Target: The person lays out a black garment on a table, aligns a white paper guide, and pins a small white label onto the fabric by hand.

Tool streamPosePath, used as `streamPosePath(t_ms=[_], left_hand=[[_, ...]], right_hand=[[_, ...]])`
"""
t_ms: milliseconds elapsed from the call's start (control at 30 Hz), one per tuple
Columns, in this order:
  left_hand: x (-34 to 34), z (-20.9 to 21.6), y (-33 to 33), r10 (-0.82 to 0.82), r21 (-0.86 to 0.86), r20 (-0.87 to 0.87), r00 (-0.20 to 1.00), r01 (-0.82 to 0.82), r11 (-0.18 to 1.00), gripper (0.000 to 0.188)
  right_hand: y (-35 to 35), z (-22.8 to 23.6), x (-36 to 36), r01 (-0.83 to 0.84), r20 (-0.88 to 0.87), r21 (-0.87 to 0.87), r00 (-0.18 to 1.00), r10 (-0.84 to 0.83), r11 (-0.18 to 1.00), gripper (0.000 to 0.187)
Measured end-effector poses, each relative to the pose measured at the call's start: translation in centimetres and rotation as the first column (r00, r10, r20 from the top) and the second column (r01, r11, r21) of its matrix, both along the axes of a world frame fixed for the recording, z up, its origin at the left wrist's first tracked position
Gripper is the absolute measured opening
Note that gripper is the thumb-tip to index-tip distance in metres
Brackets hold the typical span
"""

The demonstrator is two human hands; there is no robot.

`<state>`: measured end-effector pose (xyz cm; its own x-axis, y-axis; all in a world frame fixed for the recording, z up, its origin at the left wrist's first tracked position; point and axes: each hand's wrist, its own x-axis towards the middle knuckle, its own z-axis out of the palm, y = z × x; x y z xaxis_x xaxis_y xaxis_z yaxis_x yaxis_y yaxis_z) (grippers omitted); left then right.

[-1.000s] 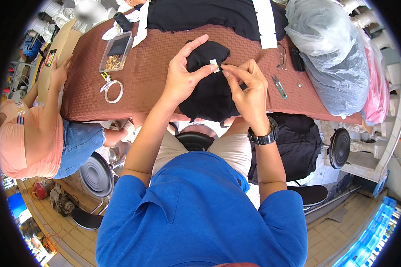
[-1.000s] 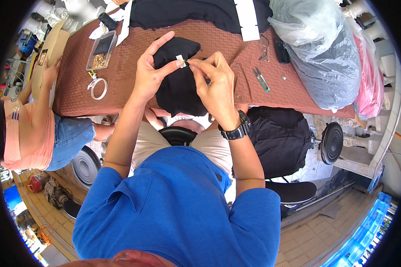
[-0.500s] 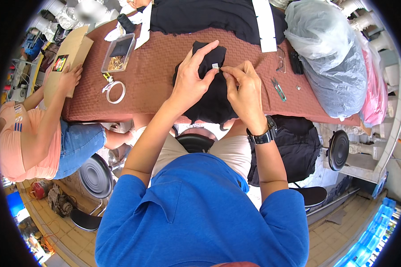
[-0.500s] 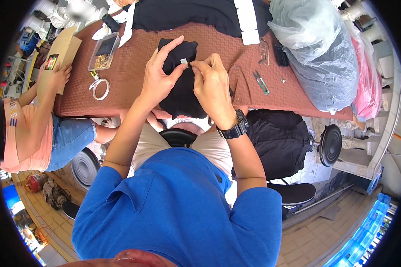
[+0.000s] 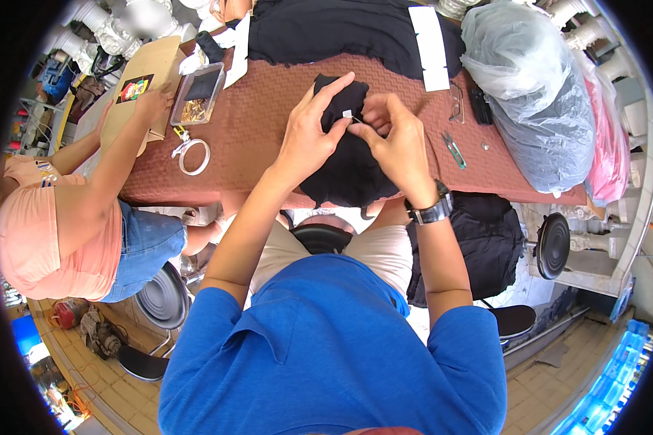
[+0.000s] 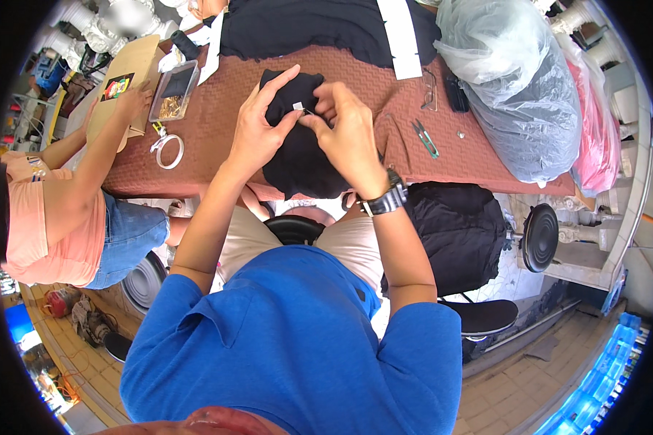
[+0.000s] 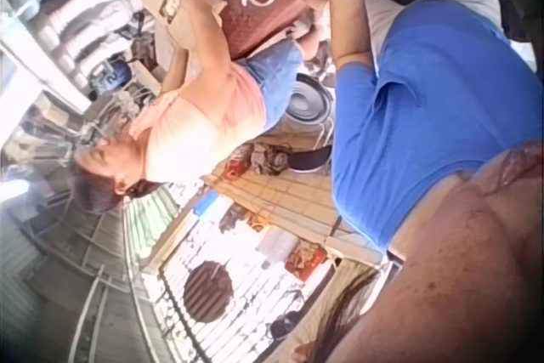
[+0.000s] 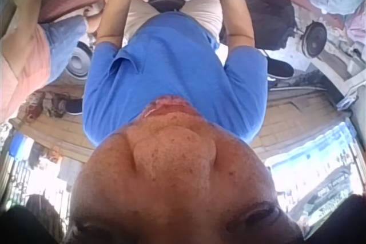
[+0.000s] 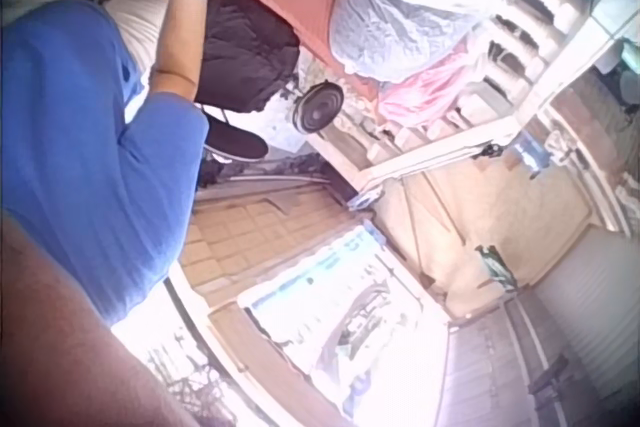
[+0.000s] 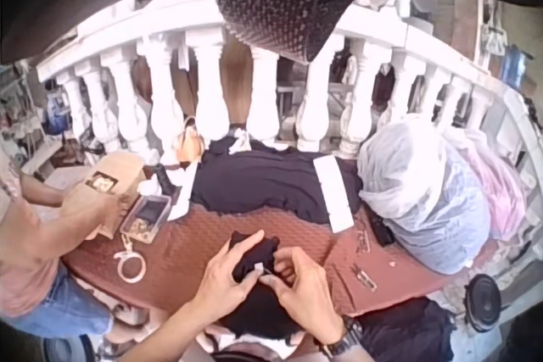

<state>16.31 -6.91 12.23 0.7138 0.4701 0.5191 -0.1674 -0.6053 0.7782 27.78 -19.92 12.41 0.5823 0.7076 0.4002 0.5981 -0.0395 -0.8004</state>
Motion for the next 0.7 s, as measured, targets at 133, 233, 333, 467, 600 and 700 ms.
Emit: streamPosePath(t_ms=[133,233,333,467,600,700], left_hand=[[-0.3,0.2,1.3,-0.123,-0.079,-0.05,0.991,0.119,0.99,0.066],[0.2,0.3,1.9,-0.25,-0.178,-0.064,0.966,0.235,0.955,0.065],[0.4,-0.1,3.3,-0.296,-0.239,-0.062,0.953,0.274,0.932,0.06],[0.5,-0.2,4.7,-0.319,-0.252,-0.054,0.946,0.297,0.921,0.048],[0.7,-0.3,6.1,-0.299,-0.121,-0.115,0.947,0.285,0.951,0.04],[0.9,-0.2,6.7,-0.271,-0.169,-0.123,0.955,0.249,0.954,0.035]], right_hand=[[0.4,-0.7,5.3,-0.024,-0.112,-0.04,0.994,0.019,0.999,0.077],[2.8,-4.3,9.1,-0.242,-0.519,-0.162,0.846,0.126,0.957,0.087],[4.7,-3.2,8.4,-0.441,-0.87,0.025,0.432,0.237,0.897,0.073],[4.2,-0.5,8.3,-0.532,-0.782,0.091,0.485,0.391,0.842,0.049],[5.9,-0.8,9.7,-0.515,-0.734,0.016,0.576,0.36,0.857,0.061],[6.6,-0.1,9.3,-0.391,-0.736,-0.053,0.638,0.229,0.919,0.1]])
